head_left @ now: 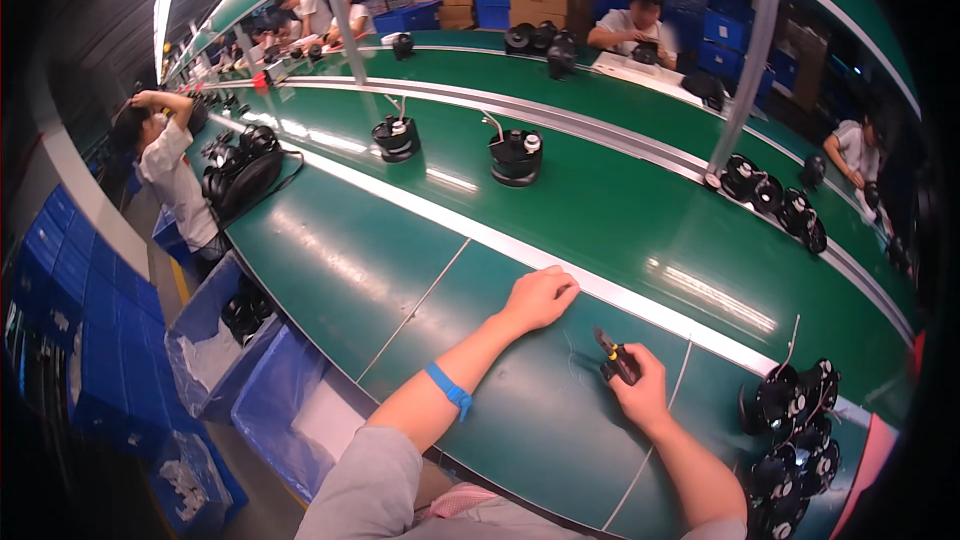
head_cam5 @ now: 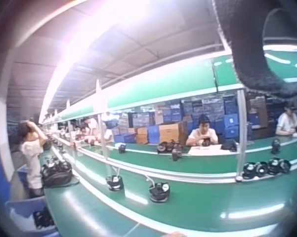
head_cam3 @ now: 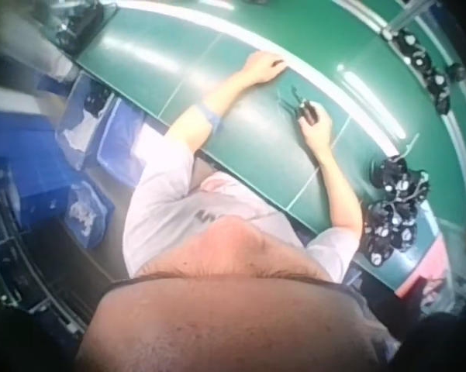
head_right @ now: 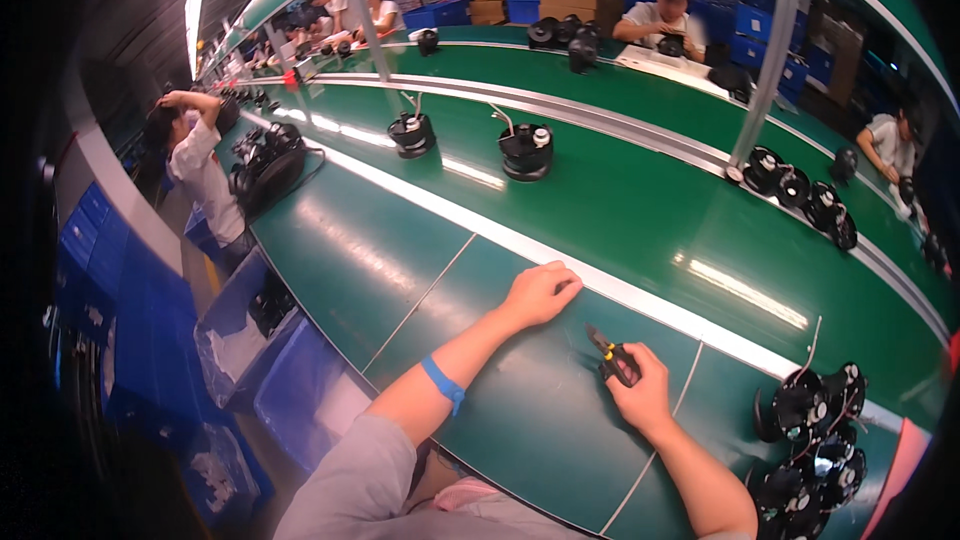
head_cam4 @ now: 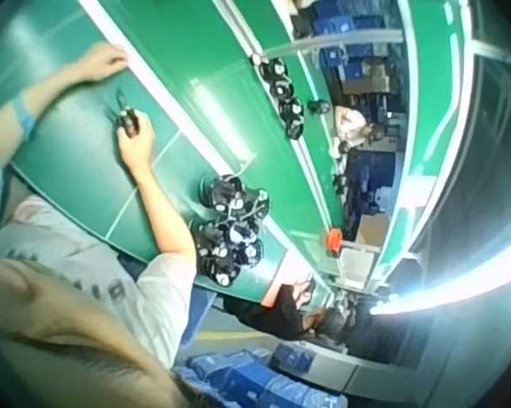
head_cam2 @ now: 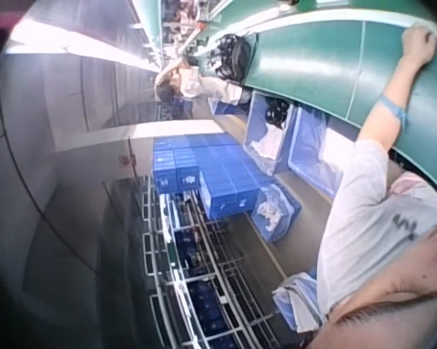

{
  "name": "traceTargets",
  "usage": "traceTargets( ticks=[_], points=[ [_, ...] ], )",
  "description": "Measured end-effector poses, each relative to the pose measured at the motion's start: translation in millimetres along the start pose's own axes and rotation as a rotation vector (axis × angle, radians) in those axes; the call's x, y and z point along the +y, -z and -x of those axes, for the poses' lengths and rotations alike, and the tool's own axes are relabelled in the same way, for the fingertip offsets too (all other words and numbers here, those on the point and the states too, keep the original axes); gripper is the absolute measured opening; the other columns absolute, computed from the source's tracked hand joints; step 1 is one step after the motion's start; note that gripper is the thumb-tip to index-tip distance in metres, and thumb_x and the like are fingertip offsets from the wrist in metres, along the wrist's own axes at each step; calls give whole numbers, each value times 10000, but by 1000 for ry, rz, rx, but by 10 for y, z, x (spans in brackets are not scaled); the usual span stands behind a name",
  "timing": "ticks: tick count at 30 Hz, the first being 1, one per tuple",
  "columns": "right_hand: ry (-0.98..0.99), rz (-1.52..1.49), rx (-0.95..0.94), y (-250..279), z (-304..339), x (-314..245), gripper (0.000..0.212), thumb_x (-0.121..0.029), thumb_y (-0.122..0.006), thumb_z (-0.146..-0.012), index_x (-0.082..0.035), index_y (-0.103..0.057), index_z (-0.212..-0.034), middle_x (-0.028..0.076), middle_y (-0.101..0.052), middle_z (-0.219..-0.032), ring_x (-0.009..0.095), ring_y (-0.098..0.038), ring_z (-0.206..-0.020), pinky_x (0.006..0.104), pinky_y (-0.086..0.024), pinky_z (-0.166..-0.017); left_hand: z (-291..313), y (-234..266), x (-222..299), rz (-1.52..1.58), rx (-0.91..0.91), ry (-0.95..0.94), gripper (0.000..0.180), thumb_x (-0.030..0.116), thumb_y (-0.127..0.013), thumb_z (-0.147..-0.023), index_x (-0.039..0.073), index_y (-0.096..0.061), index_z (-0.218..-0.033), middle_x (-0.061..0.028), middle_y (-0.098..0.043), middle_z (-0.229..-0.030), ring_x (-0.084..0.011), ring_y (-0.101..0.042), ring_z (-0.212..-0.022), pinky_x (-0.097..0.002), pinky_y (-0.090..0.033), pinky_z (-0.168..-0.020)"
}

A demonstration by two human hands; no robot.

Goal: Assembling lighting components on a production line using hand tools.

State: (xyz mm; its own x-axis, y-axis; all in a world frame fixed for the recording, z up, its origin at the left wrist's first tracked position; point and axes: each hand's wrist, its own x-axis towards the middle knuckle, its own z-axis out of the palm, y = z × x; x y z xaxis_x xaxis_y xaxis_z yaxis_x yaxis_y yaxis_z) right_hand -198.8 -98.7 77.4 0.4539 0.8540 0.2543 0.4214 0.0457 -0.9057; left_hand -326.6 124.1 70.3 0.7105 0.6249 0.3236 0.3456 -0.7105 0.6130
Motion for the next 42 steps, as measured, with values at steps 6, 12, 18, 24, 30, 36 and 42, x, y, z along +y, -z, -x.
traceTargets(
  ticks=[6, 12, 18, 24, 30, 36, 42],
  points=[
    [-8, 41, -48, 19, -9, -71, 286, -37, -729, -734, 8, -604, -988, 22, -535, -790, 82, -486, -644, 223, -414, -584, 0, -12, -12, 31, 3, 5, 190, 286, -622, -903, 124, -714, -942, -68, -630, -858, -264, -630, -761, -365, -499, -682],
    [18, 35, -41, 30, 12, -71, 296, -22, -710, -721, 14, -583, -986, 42, -539, -805, 98, -490, -661, 243, -418, -604, 15, -11, 25, -7, 9, 41, 174, 275, -616, -911, 130, -712, -919, -58, -634, -846, -267, -636, -765, -380, -499, -683],
    [7, 32, -20, 14, 24, 0, 331, -73, -725, -706, -20, -610, -1011, 46, -566, -811, 154, -534, -636, 286, -452, -593, -111, -46, 22, -36, -20, 71, 199, 286, -648, -890, 106, -726, -923, -91, -683, -830, -274, -657, -734, -362, -518, -696],
    [70, 68, 15, -46, 20, 149, 362, -144, -744, -726, -62, -610, -1052, 59, -600, -850, 229, -617, -707, 332, -498, -625, -649, -12, -30, 181, -339, 414, 302, 358, -624, -943, 60, -636, -897, -56, -631, -617, -97, -568, -490, -253, -432, -391],
    [28, -176, 144, -105, -31, 84, 277, -153, -722, -799, -35, -590, -1013, 95, -600, -852, 234, -611, -722, 340, -500, -649, -1080, 98, -97, 164, -620, 514, 422, 412, -536, -987, 37, -549, -793, -117, -644, -583, -143, -546, -366, -250, -354, -297],
    [-7, -324, 267, -69, -49, -10, 248, -127, -693, -807, -2, -576, -986, 127, -602, -817, 233, -603, -716, 342, -486, -654, -1028, -62, -108, 48, -527, 417, 488, 424, -540, -982, 28, -549, -698, -103, -584, -498, -163, -530, -335, -277, -361, -284],
    [123, -364, 296, -26, 0, -303, 221, -118, -689, -797, -19, -561, -948, 94, -562, -758, 227, -566, -680, 346, -447, -619, -945, -80, -328, 120, -316, 242, 545, 506, -532, -966, 27, -561, -707, -87, -554, -480, -153, -505, -333, -269, -358, -306]
  ],
)
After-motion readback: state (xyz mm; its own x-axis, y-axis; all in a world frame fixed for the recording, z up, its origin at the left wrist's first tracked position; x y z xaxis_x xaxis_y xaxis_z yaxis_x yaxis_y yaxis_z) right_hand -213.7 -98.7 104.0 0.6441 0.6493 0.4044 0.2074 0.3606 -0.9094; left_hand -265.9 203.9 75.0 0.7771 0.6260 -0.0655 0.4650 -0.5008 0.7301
